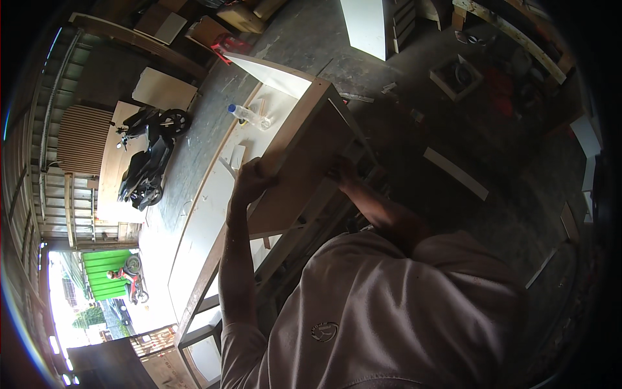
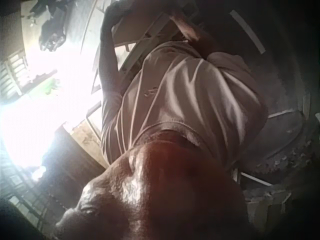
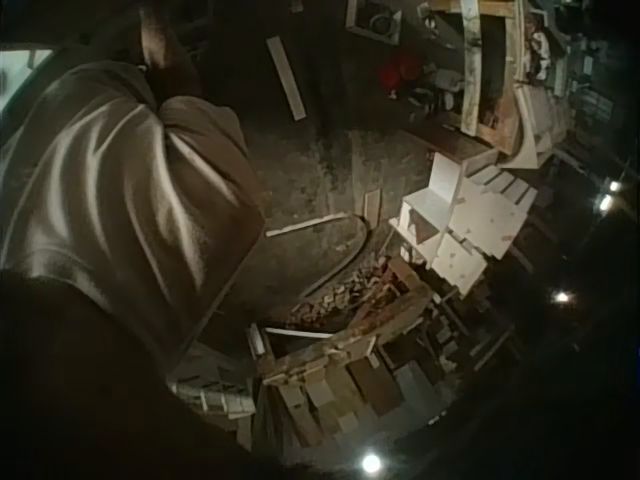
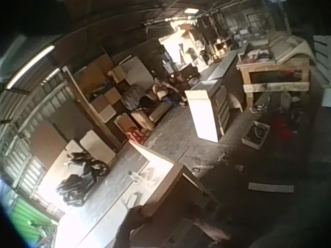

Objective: The person places a wooden panel onto a workbench and brushes away sawdust by hand. Then, the person carries the panel to a large cabinet frame and fits it into an opening. Finally, the person positions a metal strip along the edge of the panel and secures it using a drill.

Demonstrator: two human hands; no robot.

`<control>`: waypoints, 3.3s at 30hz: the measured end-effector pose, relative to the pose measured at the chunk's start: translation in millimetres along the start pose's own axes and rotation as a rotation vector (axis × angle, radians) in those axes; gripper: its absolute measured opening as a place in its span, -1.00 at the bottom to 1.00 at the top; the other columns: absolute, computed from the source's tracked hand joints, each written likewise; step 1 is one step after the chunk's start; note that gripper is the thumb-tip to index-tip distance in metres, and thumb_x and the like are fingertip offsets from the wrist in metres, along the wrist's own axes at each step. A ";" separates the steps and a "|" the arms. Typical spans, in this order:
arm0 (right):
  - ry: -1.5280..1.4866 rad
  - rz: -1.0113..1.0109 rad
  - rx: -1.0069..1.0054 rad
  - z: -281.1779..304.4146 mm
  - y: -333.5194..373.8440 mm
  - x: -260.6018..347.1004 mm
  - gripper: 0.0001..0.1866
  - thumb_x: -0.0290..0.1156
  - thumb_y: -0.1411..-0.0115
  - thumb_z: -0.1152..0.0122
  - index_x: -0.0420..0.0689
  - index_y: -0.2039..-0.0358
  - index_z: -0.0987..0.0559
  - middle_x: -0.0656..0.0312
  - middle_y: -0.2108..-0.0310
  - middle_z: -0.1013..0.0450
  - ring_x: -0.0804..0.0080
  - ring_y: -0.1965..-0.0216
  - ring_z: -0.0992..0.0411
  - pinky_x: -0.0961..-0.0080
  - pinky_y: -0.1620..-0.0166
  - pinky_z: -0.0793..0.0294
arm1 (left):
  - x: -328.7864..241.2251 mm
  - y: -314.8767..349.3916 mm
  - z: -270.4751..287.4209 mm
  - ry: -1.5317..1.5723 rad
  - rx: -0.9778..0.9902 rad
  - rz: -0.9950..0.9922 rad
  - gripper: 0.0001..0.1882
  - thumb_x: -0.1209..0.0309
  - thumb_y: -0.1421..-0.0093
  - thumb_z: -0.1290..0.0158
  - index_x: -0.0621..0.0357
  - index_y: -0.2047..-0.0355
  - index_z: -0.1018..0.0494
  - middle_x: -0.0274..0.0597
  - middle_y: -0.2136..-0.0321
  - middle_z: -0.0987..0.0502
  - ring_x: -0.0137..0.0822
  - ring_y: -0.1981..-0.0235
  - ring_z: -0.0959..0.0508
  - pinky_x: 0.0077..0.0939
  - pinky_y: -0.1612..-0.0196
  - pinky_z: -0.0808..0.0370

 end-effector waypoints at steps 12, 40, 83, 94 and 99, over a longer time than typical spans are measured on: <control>0.461 0.453 0.288 19.2 -73.5 0.8 -0.61 -0.35 -0.26 -0.21 -0.16 -0.07 -0.45 0.15 0.27 -0.47 0.27 0.23 -0.52 0.24 0.11 -0.63 | -18.5 -1.4 6.5 -0.057 -0.008 -0.046 -0.47 0.24 0.15 -0.40 0.21 0.16 -0.57 -0.12 0.39 -0.63 -0.30 0.33 -0.62 -0.32 0.18 -0.54; 1.246 1.104 0.582 -40.9 27.2 92.0 -0.79 -0.45 -0.31 -0.08 -0.19 0.07 -0.51 0.21 0.27 -0.53 0.31 0.25 -0.54 0.24 0.11 -0.64 | 21.0 64.2 10.7 0.035 -0.050 0.165 -0.44 0.19 0.15 -0.40 0.13 0.11 -0.59 -0.17 0.37 -0.64 -0.31 0.30 -0.62 -0.34 0.12 -0.53; 0.005 -0.125 -0.089 49.0 33.9 38.5 -0.41 0.10 -0.34 0.00 0.04 -0.24 -0.28 0.13 -0.12 -0.29 0.16 -0.14 -0.28 0.08 -0.13 -0.42 | -11.0 118.8 11.2 -0.247 -0.332 0.213 -0.29 0.18 0.13 -0.45 0.13 -0.04 -0.49 -0.02 0.02 -0.51 -0.01 -0.04 -0.50 -0.11 -0.10 -0.44; 0.203 -0.169 -0.007 122.6 73.8 46.7 -0.60 -0.01 -0.32 -0.07 -0.03 0.03 -0.39 0.15 0.11 -0.39 0.22 0.11 -0.36 0.16 0.04 -0.44 | -83.4 255.8 -114.2 -0.248 -0.620 0.385 -0.17 0.12 0.07 -0.43 0.16 -0.17 -0.37 0.09 -0.19 -0.33 0.10 -0.25 -0.29 0.01 -0.29 -0.27; 0.352 -0.231 -0.001 173.5 108.2 28.4 -0.67 -0.07 -0.31 -0.11 -0.07 0.15 -0.45 0.16 0.21 -0.44 0.25 0.22 -0.39 0.20 0.11 -0.45 | -74.5 270.9 -187.1 0.018 -0.286 0.483 -0.31 0.17 0.00 -0.35 0.12 -0.12 -0.43 0.05 -0.11 -0.46 0.05 -0.13 -0.47 -0.12 -0.17 -0.43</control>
Point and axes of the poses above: each hand's wrist, its own y-axis away from the middle knuckle, its own z-axis out of the back of the hand, x = y × z, the point moved 9 cm from there along -y, towards the middle knuckle
